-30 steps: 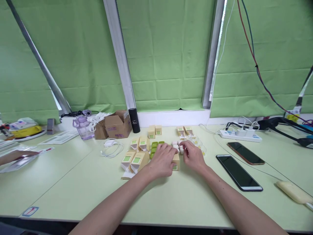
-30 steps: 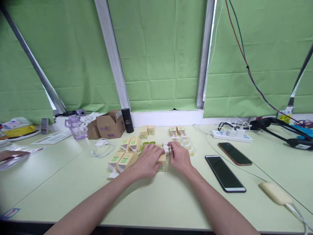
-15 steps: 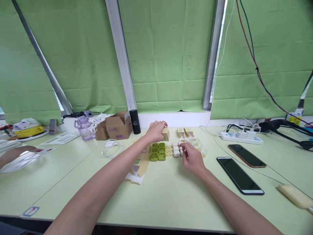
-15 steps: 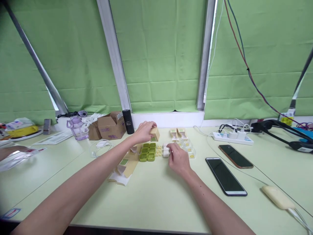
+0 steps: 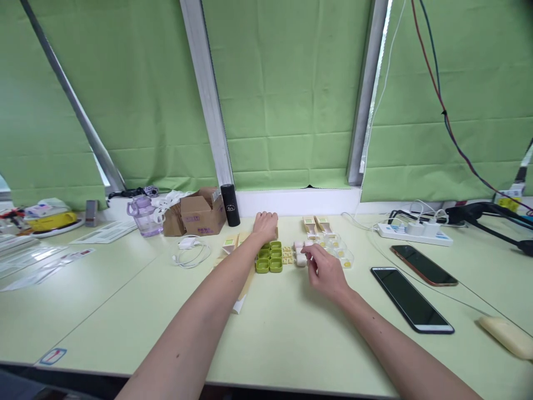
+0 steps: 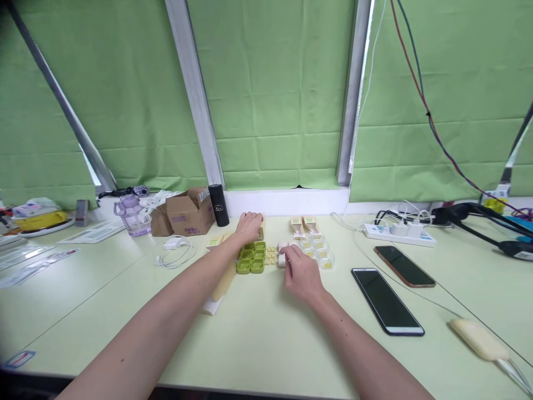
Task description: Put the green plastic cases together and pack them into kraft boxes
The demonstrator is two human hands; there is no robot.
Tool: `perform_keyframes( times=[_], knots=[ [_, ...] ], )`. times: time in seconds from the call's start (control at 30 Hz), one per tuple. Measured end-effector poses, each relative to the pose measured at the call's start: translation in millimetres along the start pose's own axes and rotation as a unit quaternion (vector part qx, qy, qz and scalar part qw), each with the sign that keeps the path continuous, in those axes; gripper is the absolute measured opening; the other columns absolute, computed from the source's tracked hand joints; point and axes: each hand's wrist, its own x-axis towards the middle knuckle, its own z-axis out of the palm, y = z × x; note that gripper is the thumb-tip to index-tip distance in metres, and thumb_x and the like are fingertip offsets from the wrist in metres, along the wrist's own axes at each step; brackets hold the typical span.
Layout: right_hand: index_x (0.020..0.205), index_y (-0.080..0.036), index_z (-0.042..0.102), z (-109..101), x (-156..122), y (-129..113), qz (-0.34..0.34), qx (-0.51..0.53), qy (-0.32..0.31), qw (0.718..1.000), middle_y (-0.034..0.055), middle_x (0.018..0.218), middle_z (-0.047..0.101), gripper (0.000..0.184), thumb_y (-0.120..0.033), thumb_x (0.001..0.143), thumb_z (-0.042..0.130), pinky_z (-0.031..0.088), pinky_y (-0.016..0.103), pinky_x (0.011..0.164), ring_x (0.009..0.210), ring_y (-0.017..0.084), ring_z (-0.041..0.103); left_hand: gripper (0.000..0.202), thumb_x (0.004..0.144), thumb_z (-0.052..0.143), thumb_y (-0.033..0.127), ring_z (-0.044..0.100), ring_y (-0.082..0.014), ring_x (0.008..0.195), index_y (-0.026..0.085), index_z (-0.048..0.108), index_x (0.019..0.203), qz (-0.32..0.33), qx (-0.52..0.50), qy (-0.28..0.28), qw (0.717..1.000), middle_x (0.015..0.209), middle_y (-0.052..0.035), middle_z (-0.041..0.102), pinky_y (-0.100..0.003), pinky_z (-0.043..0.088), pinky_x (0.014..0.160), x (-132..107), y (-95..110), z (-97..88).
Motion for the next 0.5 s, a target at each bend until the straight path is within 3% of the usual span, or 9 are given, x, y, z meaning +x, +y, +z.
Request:
perform_keyframes(
  times=[0.2, 0.33, 0.5],
  knots=[
    [0.114, -0.023, 0.061, -0.9, -0.1, -2.4, 0.0, 0.005, -0.016, 1.0, 0.0034, 0.1, 0.069, 0.034, -0.003, 0.088, 0.05, 0.043, 0.029, 0.061, 0.069, 0.017, 0.063, 0.049, 0.082, 0.065, 0.007, 0.056, -0.0332, 0.131, 0.019, 0.058, 0.13, -0.016, -0.006, -0.016, 1.0, 0.129, -0.0162, 0.071, -0.048, 0.036, 0.11, -4.2, 0.7, 14.6],
    [0.114, -0.024, 0.061, -2.5, 0.8, -4.1, 0.005, 0.011, -0.024, 1.0, 0.0043, 0.102, 0.07, 0.034, -0.004, 0.089, 0.05, 0.044, 0.029, 0.063, 0.073, 0.017, 0.065, 0.046, 0.084, 0.062, 0.006, 0.051, -0.0357, 0.137, 0.016, 0.06, 0.129, -0.021, -0.008, 0.003, 1.0, 0.146, -0.0203, 0.061, -0.049, 0.038, 0.109, -14.3, 9.1, 12.7],
    [0.114, -0.023, 0.062, -1.8, 0.5, -5.8, 0.006, 0.019, -0.025, 0.999, 0.0045, 0.103, 0.071, 0.034, -0.004, 0.088, 0.051, 0.045, 0.028, 0.064, 0.074, 0.017, 0.066, 0.046, 0.086, 0.064, 0.011, 0.054, -0.0347, 0.136, 0.014, 0.06, 0.132, -0.016, -0.014, 0.013, 1.0, 0.145, -0.0219, 0.06, -0.047, 0.038, 0.111, -31.4, 21.9, 9.2]
  ],
)
